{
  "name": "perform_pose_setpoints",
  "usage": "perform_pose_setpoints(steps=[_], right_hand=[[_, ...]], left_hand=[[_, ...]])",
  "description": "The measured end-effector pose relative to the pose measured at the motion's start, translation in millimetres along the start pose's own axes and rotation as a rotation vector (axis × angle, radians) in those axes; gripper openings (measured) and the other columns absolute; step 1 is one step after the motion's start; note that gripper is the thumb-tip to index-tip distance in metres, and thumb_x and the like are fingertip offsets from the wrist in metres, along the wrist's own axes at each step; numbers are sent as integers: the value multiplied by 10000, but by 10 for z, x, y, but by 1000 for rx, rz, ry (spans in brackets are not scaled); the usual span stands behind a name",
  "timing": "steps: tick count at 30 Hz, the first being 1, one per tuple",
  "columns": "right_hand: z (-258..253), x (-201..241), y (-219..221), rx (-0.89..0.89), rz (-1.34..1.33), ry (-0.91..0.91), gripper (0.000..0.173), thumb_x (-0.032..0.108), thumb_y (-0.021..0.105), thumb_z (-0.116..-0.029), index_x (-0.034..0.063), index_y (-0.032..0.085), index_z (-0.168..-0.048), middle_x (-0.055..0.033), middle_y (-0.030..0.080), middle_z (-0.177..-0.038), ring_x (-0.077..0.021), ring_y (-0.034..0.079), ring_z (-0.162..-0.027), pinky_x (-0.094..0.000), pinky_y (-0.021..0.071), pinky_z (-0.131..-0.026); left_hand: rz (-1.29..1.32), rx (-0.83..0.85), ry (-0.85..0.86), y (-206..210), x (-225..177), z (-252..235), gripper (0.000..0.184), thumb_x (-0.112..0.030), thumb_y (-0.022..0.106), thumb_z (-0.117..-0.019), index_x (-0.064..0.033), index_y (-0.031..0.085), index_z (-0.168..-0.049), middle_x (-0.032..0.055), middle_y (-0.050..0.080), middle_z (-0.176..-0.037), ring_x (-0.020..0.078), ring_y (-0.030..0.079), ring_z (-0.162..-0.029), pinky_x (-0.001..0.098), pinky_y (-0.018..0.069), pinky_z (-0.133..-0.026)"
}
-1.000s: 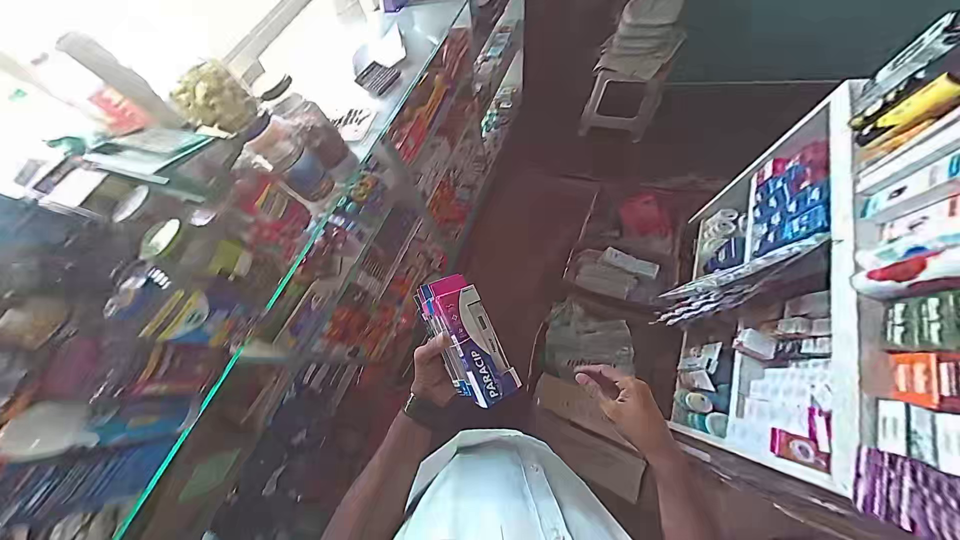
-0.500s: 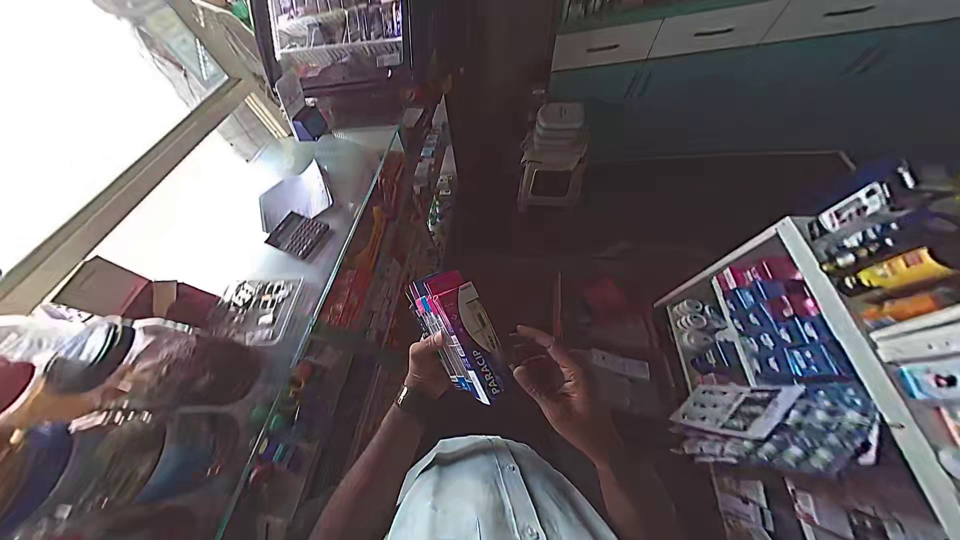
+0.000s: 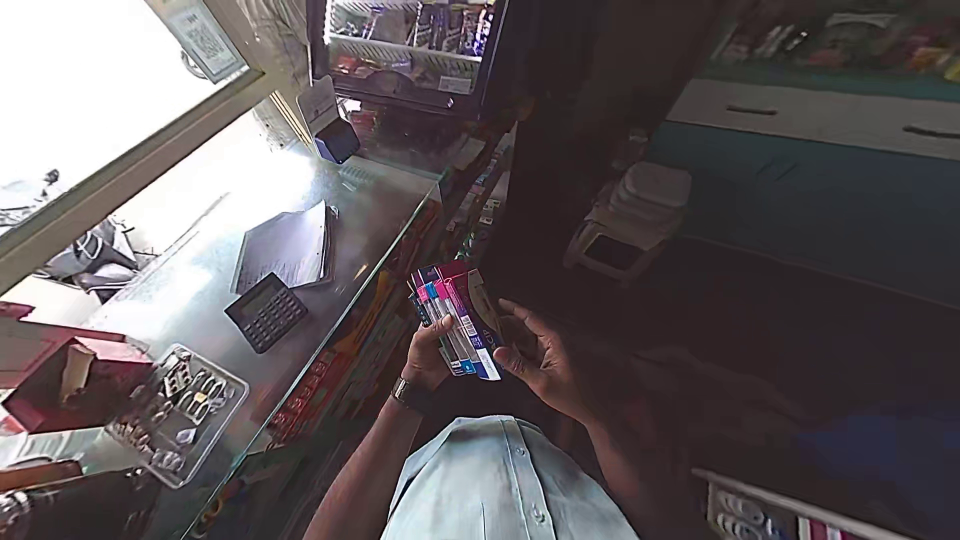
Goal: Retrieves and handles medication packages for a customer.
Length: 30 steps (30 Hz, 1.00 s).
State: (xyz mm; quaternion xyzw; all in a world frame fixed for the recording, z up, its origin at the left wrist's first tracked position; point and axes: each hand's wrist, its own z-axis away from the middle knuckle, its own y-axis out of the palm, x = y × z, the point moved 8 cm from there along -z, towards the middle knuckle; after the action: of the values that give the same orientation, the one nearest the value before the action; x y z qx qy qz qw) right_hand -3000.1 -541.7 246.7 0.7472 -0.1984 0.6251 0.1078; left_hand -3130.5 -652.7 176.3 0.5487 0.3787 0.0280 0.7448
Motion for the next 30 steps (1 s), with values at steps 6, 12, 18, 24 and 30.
perform_pose_setpoints(steps=[6, 12, 18, 24, 30], right_hand=[[-1270, -412, -389, 31, 252, -55, 799, 379, 820, -839, 27, 500, -1481, -65, 658, -1332, -66, 644, -1176, -236, 554, -997], [-2383, -605, -795, 116, 53, -27, 719, 189, 817, -841, -76, 482, -1419, -86, 711, -1230, -139, 700, -1108, -290, 606, -954], [-3342, -824, -736, 334, 23, 34, 767, 242, 823, -834, -19, 466, -1460, -64, 721, -1222, -147, 715, -1084, -292, 625, -909], [-3890, -1065, -767, 1021, -74, 137, 712, 315, 741, -898, 61, 457, -1499, -37, 710, -1138, -111, 689, -955, -283, 595, -770], [-4668, -1406, -761, 1041, -1126, 703, 572, 375, 739, -885, 196, 594, -1409, -183, 658, -1296, -310, 684, -1089, -438, 592, -873]], left_hand=[[-154, -91, 163, 1, -300, -1122, 772, -238, 937, -715, -27, 480, -1300, 155, 737, -1048, 256, 748, -940, 457, 628, -858], [-315, -228, 283, 120, -428, -2058, 861, -72, 933, -662, 7, 411, -1342, 112, 726, -1089, 211, 734, -979, 403, 628, -882], [-221, -543, 463, -43, -831, -2479, 906, -124, 966, -619, 21, 424, -1330, 153, 722, -1045, 237, 740, -924, 417, 639, -832], [-139, -992, 814, -345, -1441, -2043, 873, -159, 944, -595, -1, 448, -1297, 130, 723, -956, 208, 744, -814, 397, 653, -729], [-125, -1187, 1005, -251, -1300, -1635, 612, -232, 852, -776, -62, 534, -1270, 93, 739, -1026, 182, 746, -911, 395, 649, -792]])
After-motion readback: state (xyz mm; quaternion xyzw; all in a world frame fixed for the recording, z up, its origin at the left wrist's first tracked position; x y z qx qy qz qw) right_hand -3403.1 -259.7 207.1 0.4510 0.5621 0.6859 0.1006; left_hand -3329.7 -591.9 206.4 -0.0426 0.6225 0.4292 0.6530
